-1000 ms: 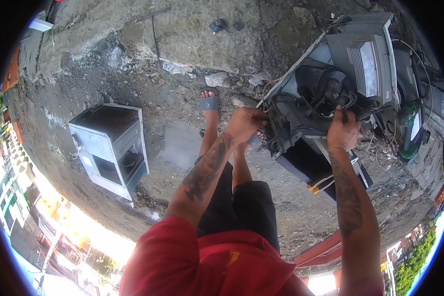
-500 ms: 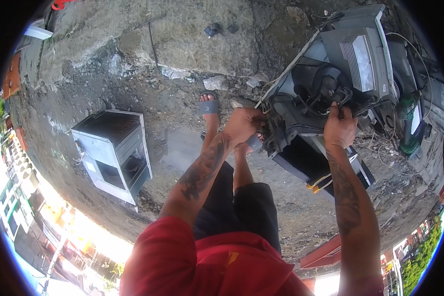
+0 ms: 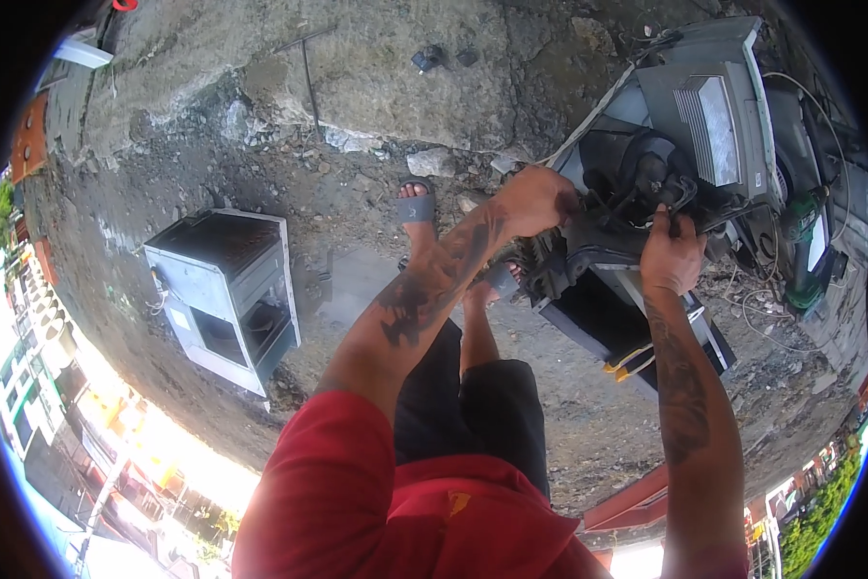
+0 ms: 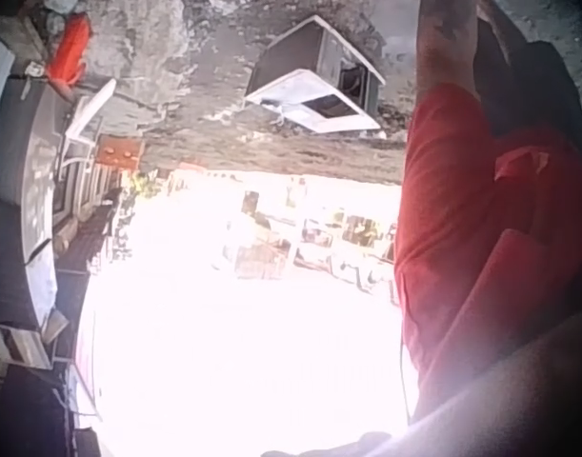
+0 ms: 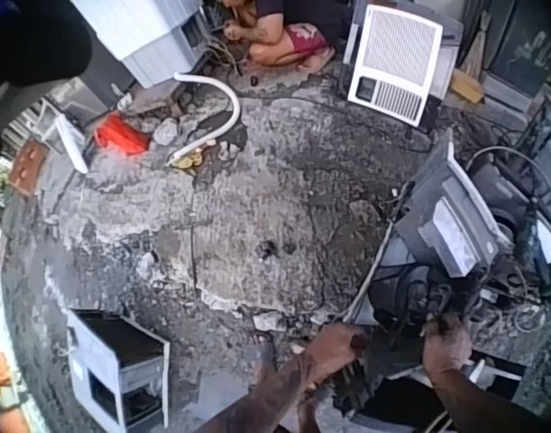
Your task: The recorder is shown disassembling and inspecting an air conditioning unit outdoors, using a power drill and pliers to handle electrical components and wiring.
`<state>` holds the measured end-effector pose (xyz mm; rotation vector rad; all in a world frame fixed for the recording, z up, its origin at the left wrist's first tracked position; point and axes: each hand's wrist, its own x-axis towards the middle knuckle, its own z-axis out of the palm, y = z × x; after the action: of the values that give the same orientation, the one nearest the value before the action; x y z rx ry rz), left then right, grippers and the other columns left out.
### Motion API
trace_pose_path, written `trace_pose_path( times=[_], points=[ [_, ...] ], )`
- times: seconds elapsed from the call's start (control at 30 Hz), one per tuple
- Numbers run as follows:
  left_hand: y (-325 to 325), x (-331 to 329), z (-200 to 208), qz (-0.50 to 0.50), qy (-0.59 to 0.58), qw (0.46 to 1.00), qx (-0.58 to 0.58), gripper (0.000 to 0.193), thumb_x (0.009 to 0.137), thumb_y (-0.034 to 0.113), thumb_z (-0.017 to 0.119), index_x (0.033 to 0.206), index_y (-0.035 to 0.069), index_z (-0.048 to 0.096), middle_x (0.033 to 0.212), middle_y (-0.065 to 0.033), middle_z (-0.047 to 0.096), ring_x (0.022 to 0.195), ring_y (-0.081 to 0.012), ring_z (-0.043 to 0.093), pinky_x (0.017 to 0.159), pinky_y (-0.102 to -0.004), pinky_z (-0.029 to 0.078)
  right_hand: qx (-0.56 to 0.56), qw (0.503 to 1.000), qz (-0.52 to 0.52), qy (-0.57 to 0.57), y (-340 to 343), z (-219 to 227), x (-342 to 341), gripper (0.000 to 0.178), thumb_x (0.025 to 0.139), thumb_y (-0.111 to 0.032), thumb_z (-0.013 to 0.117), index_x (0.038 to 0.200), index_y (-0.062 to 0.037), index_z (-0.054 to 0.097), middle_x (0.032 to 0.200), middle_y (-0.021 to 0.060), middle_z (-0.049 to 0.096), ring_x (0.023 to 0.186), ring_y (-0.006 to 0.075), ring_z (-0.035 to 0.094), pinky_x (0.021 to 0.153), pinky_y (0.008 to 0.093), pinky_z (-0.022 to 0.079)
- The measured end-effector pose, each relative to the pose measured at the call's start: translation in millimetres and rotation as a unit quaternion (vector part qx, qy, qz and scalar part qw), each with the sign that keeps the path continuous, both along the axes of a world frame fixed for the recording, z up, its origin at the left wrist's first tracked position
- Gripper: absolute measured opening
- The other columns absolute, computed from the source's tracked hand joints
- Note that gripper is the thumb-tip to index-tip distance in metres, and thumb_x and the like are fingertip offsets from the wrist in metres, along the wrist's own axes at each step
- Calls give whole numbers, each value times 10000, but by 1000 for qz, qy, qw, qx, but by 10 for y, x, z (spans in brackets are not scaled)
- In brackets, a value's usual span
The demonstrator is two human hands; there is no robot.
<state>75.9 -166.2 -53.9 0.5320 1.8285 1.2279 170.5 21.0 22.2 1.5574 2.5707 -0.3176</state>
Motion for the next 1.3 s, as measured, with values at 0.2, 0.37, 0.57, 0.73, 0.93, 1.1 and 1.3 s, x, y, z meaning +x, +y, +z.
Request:
trace_pose_path(
  times=[0.2, 0.37, 0.57, 0.73, 0.93, 1.1, 1.3],
  points=[
    [146, -151, -51, -160, -58, 981, -97, 286, 668, 194, 721, 909, 41, 741, 770, -97, 702, 749, -216, 665, 669, -357, 507, -2, 1000, -8, -14, 39, 25, 7, 429, 830, -548, 593, 1071, -209, 700, 1180, 170, 581, 1038, 372, 614, 848, 487, 479],
    [213, -243, -179, -247, -97, 956, -124, 240, 682, 231, 672, 807, 27, 694, 675, -66, 618, 649, -195, 576, 628, -349, 474, 8, 1000, 12, -3, 52, -74, 57, 466, 836, -558, 587, 1123, -205, 689, 1208, 205, 575, 1084, 390, 595, 870, 503, 473],
    [225, -320, -304, -293, -301, 887, -193, 353, 692, 378, 661, 912, 103, 637, 830, -16, 558, 735, -184, 533, 652, -362, 467, 7, 1000, 7, -8, 96, -91, 72, 472, 837, -553, 587, 1138, -203, 686, 1272, 234, 566, 1134, 402, 570, 909, 496, 465],
    [113, -305, -449, -315, -313, 880, -170, 446, 677, 355, 708, 1041, 117, 606, 979, -31, 543, 880, -223, 546, 713, -393, 488, 12, 1000, 7, -14, 85, -96, 61, 517, 832, -586, 585, 1162, -201, 683, 1120, 139, 601, 1051, 363, 600, 849, 491, 456],
    [151, -189, -369, -503, 12, 859, -90, 371, 771, 223, 725, 1099, 89, 613, 912, -78, 620, 846, -210, 578, 723, -373, 494, -1, 1000, -4, -17, 33, -11, 13, 452, 834, -546, 592, 1107, -199, 693, 1199, 208, 586, 1075, 390, 595, 864, 503, 469],
    [72, -165, -447, -427, -141, 890, -73, 436, 741, 150, 736, 1149, 69, 606, 917, -105, 682, 866, -259, 652, 740, -382, 509, 18, 1000, 19, -5, 83, -86, 77, 446, 838, -546, 587, 1092, -195, 692, 1165, 201, 588, 1048, 391, 604, 846, 506, 471],
    [-312, 1, 294, -255, 69, 944, -199, 494, 699, 82, 714, 1179, 62, 598, 999, -180, 686, 1001, -357, 654, 809, -435, 531, -2, 1000, 4, -15, 40, -14, 15, 447, 839, -555, 577, 1072, -190, 692, 1160, 197, 583, 1043, 393, 604, 843, 510, 473]
  ],
)
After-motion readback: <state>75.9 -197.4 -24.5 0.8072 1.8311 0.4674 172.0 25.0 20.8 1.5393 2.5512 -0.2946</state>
